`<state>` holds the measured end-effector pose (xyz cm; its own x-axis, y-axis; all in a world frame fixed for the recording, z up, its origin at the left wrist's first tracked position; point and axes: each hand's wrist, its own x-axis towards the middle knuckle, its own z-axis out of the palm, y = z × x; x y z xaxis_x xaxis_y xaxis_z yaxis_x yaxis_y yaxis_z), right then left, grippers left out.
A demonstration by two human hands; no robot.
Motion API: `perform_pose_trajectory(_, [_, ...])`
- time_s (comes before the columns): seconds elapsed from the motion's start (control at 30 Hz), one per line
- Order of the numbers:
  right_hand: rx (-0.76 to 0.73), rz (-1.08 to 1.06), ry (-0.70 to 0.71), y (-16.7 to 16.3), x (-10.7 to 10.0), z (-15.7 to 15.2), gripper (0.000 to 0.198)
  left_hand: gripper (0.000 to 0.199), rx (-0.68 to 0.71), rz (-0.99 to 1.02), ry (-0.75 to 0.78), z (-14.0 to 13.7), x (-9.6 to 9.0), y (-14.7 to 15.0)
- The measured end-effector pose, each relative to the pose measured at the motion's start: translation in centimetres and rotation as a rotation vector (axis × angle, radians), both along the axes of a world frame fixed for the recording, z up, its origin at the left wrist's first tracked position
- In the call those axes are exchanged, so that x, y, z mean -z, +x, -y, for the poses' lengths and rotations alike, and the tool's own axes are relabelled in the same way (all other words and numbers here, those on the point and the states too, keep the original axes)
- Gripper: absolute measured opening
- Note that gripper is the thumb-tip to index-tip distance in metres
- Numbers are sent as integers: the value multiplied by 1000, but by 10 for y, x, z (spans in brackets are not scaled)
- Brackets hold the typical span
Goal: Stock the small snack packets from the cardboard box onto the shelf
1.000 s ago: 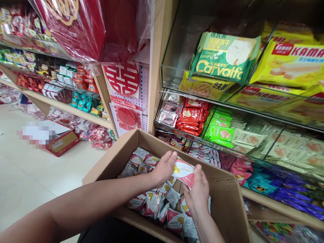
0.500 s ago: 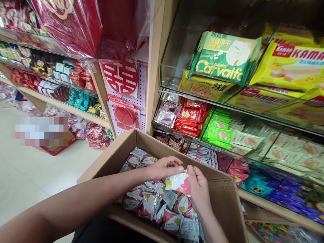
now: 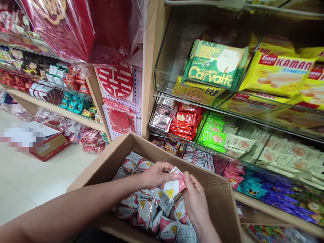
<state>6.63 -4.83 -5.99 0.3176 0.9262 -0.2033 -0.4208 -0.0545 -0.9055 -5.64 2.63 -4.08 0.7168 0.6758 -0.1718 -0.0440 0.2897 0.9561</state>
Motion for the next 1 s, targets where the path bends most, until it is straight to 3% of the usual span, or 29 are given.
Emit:
perform_pose_trajectory(0.07, [-15,-153,-8,-3,1,3,40,42,-124,35,-73,3,0,2])
perform_pose_trajectory(0.13, [-105,-140,-57,-6,3,7,49,42,-219,52,-117,5,1,3])
perform_pose_trajectory(0.3, [-310,153,-123,1,3,14,41,43,-113,-74,-51,0,1,-2])
perform_pose_trajectory(0.43, [-287,212,-151,31,-8,14,39,42,-144,-184,-39,-9,-1,-3])
perform_pose_trajectory(0.5, [-196,162,-188,57,-14,10,42,41,-175,-205,136,-16,-7,-6])
perform_pose_trajectory(0.53, [-131,137,-206,72,-15,7,41,39,-197,-235,298,-21,-11,-9])
perform_pose_trajectory(0.6, [17,122,-231,104,-16,-3,39,32,-233,-361,740,-33,-22,-17])
perform_pose_trajectory(0.67, [112,206,-253,135,-12,-16,36,25,-181,-549,1198,-47,-30,-27])
perform_pose_trajectory(0.73, [119,436,-284,159,-7,-30,35,29,-154,-777,1448,-58,-33,-34])
perform_pose_trajectory(0.87, [74,1099,-305,180,-1,-53,30,41,-95,-1133,1564,-67,-24,-38])
perform_pose_trajectory(0.93, [-16,1117,-328,183,0,-59,26,43,-53,-1182,1587,-67,-20,-37])
perform_pose_trajectory(1.0, [-113,906,-459,186,3,-65,25,44,-35,-1186,1598,-65,-18,-36])
